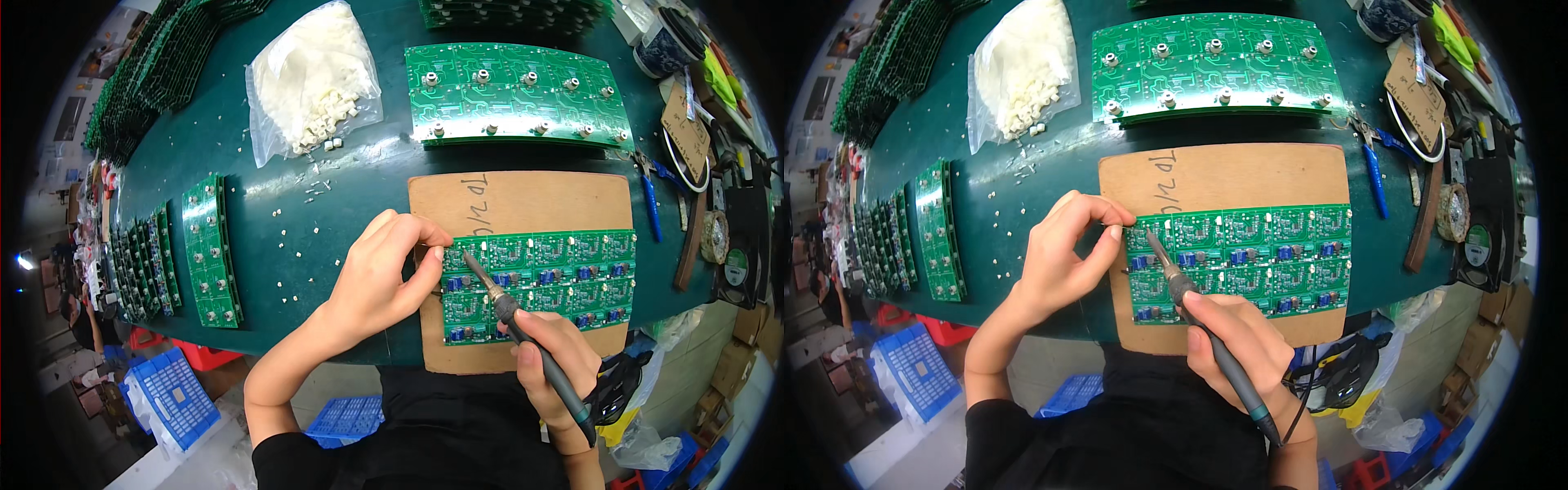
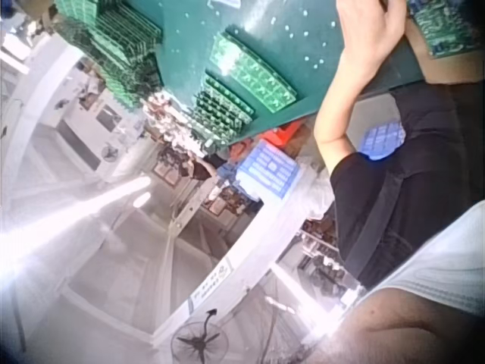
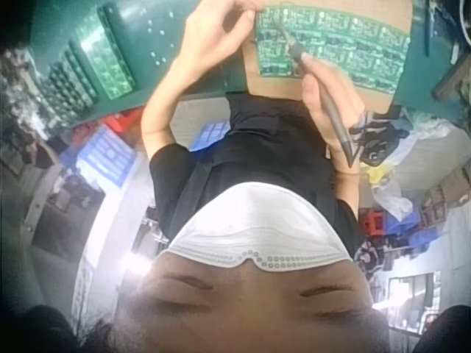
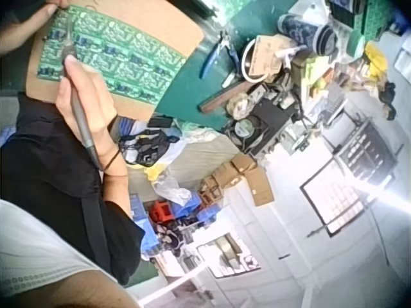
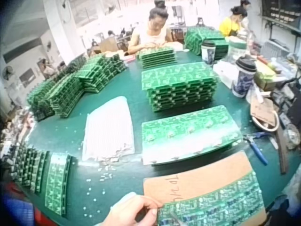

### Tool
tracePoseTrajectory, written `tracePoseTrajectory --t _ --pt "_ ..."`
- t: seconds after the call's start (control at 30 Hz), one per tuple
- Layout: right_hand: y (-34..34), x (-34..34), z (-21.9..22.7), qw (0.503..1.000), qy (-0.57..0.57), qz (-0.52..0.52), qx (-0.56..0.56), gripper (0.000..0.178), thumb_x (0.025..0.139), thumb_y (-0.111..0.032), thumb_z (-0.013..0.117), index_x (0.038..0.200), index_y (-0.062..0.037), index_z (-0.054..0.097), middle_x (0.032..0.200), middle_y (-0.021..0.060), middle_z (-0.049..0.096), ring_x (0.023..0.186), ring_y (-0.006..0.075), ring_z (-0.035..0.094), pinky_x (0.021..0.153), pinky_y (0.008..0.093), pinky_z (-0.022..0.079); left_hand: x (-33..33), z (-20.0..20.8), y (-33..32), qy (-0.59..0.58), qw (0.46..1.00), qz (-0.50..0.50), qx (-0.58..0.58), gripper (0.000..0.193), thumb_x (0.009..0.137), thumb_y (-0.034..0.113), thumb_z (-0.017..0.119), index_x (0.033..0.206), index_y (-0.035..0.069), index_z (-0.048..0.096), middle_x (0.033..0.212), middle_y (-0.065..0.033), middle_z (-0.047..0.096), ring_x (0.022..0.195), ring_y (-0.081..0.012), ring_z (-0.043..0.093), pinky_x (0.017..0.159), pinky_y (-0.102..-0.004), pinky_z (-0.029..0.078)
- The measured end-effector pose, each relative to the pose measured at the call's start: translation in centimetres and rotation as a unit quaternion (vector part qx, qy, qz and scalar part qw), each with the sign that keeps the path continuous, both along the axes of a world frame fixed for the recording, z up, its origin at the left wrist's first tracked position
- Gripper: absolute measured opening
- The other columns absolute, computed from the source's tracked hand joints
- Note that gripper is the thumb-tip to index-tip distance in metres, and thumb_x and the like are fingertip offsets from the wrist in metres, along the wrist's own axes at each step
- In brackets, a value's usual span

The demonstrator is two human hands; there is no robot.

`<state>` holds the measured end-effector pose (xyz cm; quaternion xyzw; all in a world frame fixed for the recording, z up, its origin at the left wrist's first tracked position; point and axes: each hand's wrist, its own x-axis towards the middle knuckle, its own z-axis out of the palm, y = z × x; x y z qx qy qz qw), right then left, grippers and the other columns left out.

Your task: The person solders components onto circuit boards using a soldering iron, stacks completed boards on the table, and places new circuit boards onto a padded work base to solder them.

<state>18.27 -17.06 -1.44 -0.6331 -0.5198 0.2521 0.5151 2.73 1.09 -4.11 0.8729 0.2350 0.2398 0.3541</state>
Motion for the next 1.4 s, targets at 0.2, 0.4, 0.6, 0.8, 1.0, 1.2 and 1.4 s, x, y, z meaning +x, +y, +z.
tracePoseTrajectory --t 0.2,0.4,0.6,0.8,1.0,1.2,1.4 --pt "0.8 -0.1 0.1 0.999 -0.043 0.015 0.022 0.031 0.080 0.007 0.069 0.111 0.0089 0.065 0.088 0.0171 0.066 0.080 0.0296 0.068 0.070 0.0337 0.056 0.1 0.3 -0.1 0.043 0.997 0.028 -0.059 0.010 0.083 0.000 0.066 0.089 0.004 0.059 0.092 -0.0067 0.070 0.081 -0.0206 0.062 0.071 -0.0298 0.050" --pt "1.4 -0.8 0.1 0.994 -0.102 0.026 0.035 0.037 0.075 0.009 0.071 0.111 0.0088 0.065 0.085 0.0149 0.063 0.078 0.0295 0.066 0.069 0.0344 0.056 0.3 -0.8 -0.7 0.017 0.997 0.015 0.069 0.017 0.080 -0.004 0.068 0.090 0.003 0.057 0.093 -0.0081 0.069 0.080 -0.0228 0.063 0.069 -0.0306 0.050" --pt "1.1 -0.6 0.3 0.996 -0.084 0.021 0.024 0.036 0.076 0.008 0.070 0.112 0.0092 0.064 0.086 0.0157 0.064 0.079 0.0294 0.066 0.069 0.0341 0.056 0.5 -1.3 -1.6 -0.026 0.997 0.053 0.059 0.019 0.079 -0.006 0.067 0.091 0.002 0.055 0.094 -0.0098 0.068 0.074 -0.0160 0.062 0.061 -0.0276 0.050" --pt "0.2 0.1 0.4 0.999 -0.041 0.001 0.027 0.030 0.082 0.005 0.068 0.111 0.0087 0.064 0.091 0.0178 0.066 0.080 0.0283 0.067 0.069 0.0340 0.055 0.1 -1.0 -1.8 -0.024 0.998 0.058 0.005 0.023 0.075 -0.004 0.069 0.089 0.003 0.052 0.094 -0.0111 0.065 0.084 -0.0275 0.064 0.074 -0.0355 0.052" --pt "1.1 0.7 0.6 1.000 -0.020 -0.013 0.005 0.028 0.083 0.007 0.066 0.111 0.0067 0.065 0.090 0.0169 0.065 0.080 0.0253 0.065 0.071 0.0314 0.053 0.5 -1.3 -1.6 -0.027 0.998 0.057 0.026 0.018 0.080 -0.005 0.068 0.092 0.002 0.055 0.099 -0.0095 0.067 0.078 -0.0133 0.061 0.064 -0.0245 0.050" --pt "2.0 1.8 0.4 0.999 0.039 -0.020 -0.027 0.023 0.085 0.001 0.064 0.108 0.0023 0.069 0.086 0.0132 0.065 0.079 0.0220 0.063 0.075 0.0306 0.050 1.1 -1.6 -1.2 -0.031 0.995 0.047 0.079 0.019 0.079 -0.006 0.069 0.091 0.001 0.057 0.095 -0.0119 0.066 0.079 -0.0214 0.064 0.065 -0.0293 0.052" --pt "2.8 3.0 0.6 0.995 0.086 -0.017 -0.040 0.018 0.086 -0.005 0.064 0.101 0.0018 0.072 0.084 0.0122 0.067 0.077 0.0193 0.062 0.070 0.0283 0.048 1.2 -1.2 -1.6 -0.010 0.995 0.061 0.078 0.020 0.077 -0.007 0.069 0.090 0.001 0.057 0.093 -0.0119 0.066 0.080 -0.0233 0.064 0.068 -0.0315 0.053"
